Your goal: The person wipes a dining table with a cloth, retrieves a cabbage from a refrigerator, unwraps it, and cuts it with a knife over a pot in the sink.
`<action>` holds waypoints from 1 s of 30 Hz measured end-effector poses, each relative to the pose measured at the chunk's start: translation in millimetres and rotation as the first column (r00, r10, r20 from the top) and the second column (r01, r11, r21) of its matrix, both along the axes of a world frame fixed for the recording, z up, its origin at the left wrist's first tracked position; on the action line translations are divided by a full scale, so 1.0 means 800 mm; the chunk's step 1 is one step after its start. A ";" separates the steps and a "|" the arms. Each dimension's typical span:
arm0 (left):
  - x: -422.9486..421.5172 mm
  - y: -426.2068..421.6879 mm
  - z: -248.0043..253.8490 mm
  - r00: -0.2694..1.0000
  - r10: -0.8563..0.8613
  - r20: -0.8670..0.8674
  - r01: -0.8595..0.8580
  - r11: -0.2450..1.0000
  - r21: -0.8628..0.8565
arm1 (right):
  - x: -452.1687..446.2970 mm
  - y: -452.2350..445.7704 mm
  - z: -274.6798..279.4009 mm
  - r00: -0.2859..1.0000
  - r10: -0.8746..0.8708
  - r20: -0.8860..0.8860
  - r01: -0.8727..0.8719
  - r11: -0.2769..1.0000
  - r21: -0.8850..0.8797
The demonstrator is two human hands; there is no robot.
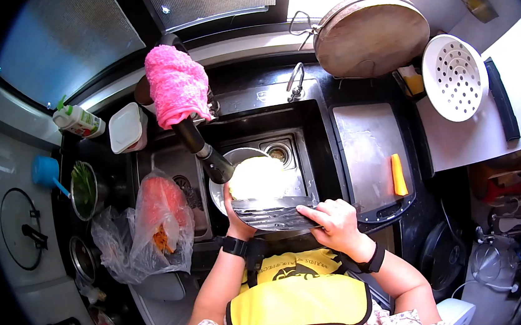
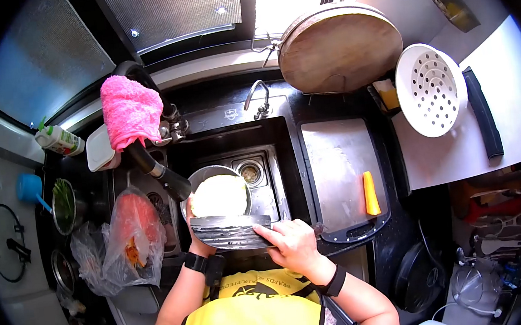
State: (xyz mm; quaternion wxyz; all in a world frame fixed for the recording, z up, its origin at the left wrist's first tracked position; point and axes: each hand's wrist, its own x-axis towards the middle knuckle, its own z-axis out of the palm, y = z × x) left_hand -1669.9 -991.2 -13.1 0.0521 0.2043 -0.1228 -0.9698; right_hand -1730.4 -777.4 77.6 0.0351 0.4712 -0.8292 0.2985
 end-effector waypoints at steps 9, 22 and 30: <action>0.013 -0.032 0.024 0.996 0.030 0.078 -0.026 0.998 -0.060 | 0.002 -0.026 -0.008 0.999 0.030 0.036 -0.030 1.000 -0.003; 0.001 -0.017 0.009 0.993 -0.060 0.098 0.060 0.998 0.008 | 0.020 -0.014 -0.031 0.997 -0.072 0.036 0.070 0.996 0.046; -0.002 0.047 -0.007 0.979 -0.192 0.066 0.173 0.958 0.227 | 0.001 -0.017 -0.045 0.991 -0.129 -0.040 0.130 0.991 0.025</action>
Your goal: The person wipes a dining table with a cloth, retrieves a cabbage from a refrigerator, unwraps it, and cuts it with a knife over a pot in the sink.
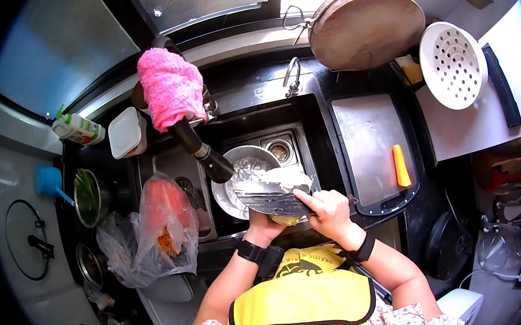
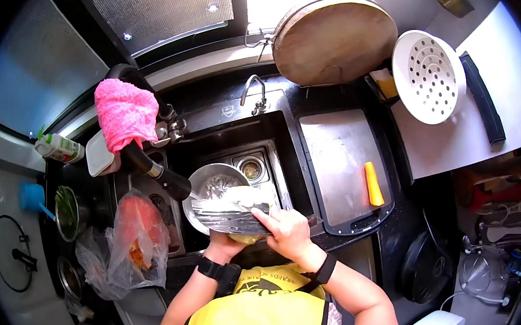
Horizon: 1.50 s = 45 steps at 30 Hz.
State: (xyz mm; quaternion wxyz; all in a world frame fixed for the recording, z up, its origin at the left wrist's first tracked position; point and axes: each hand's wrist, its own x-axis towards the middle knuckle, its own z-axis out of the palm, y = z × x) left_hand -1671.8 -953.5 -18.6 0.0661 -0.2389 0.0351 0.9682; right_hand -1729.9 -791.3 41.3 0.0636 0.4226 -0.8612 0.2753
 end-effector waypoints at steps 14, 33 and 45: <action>-0.028 -0.027 0.062 0.999 -0.032 -0.039 0.023 0.979 -0.202 | 0.012 0.017 0.017 0.991 0.070 0.117 -0.059 0.994 -0.097; -0.023 -0.007 0.026 0.999 0.008 0.044 -0.007 0.999 -0.033 | 0.003 0.014 -0.020 0.997 -0.070 0.014 0.071 0.996 -0.058; -0.013 -0.031 0.023 0.996 0.014 0.086 0.008 0.968 -0.253 | -0.016 0.019 -0.017 0.750 -0.449 0.486 0.447 0.885 0.128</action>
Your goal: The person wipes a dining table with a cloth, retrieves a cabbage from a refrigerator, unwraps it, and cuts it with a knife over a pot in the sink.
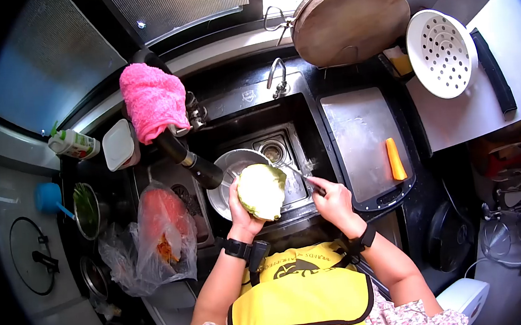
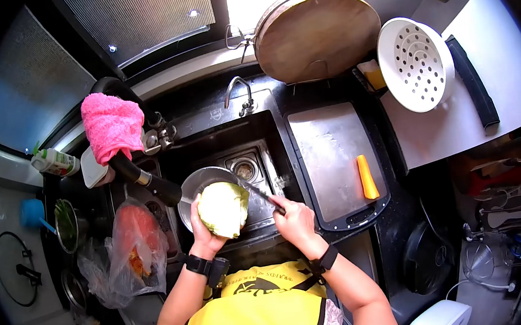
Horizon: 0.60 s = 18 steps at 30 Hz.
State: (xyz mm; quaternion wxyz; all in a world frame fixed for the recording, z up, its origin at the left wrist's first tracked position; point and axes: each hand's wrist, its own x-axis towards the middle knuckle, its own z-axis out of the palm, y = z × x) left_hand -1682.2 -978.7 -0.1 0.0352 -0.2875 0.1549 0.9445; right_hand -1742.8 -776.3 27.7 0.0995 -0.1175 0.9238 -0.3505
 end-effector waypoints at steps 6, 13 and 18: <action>0.006 0.001 -0.016 0.956 -0.099 -0.277 0.063 0.989 -0.136 | 0.023 -0.008 0.015 0.802 0.426 -0.419 -0.479 0.877 -0.024; 0.012 0.000 -0.015 0.972 -0.028 -0.235 0.023 0.999 -0.026 | 0.031 -0.021 0.010 0.755 0.489 -0.436 -0.517 0.854 0.063; 0.013 0.009 -0.018 0.988 0.100 -0.115 -0.080 0.983 0.166 | 0.031 -0.023 -0.007 0.783 0.464 -0.414 -0.476 0.876 0.083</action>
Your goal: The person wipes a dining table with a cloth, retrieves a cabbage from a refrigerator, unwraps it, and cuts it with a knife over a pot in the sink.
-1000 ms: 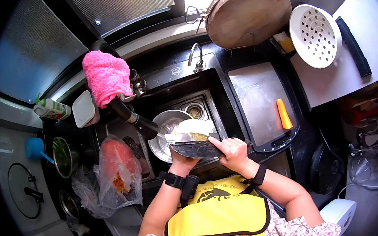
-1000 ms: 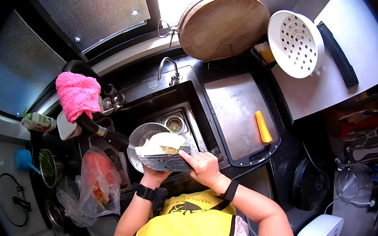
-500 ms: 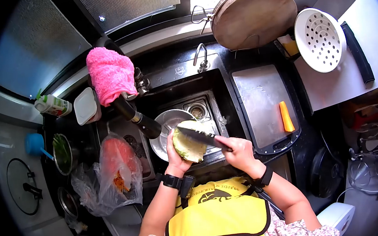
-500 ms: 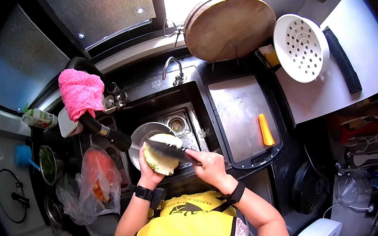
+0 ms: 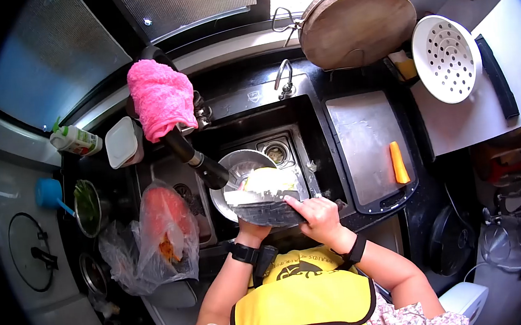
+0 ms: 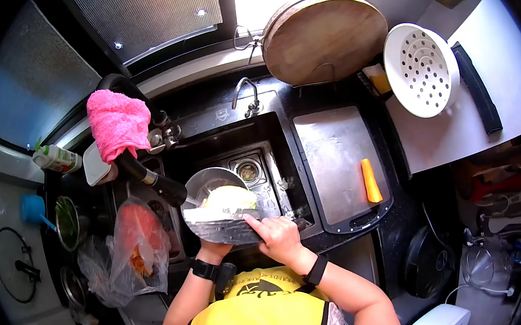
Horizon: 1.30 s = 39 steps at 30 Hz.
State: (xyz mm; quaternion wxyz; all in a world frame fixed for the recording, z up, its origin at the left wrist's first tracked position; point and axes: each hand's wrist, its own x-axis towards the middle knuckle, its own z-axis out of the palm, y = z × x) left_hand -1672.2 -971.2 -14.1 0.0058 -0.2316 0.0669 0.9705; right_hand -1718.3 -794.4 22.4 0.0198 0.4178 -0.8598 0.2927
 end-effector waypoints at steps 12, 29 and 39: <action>-0.003 -0.001 0.026 0.993 -0.041 0.113 0.062 0.980 -0.188 | -0.030 0.017 -0.030 0.931 -0.358 0.068 0.350 0.931 0.108; 0.078 -0.049 0.044 0.975 0.134 0.179 -0.083 0.960 -0.267 | -0.027 -0.052 -0.015 0.994 -0.104 -0.042 0.109 0.984 0.140; 0.150 -0.097 0.041 0.939 0.297 0.173 -0.255 0.939 -0.229 | 0.014 -0.143 -0.032 0.977 0.059 0.206 -0.097 0.979 0.180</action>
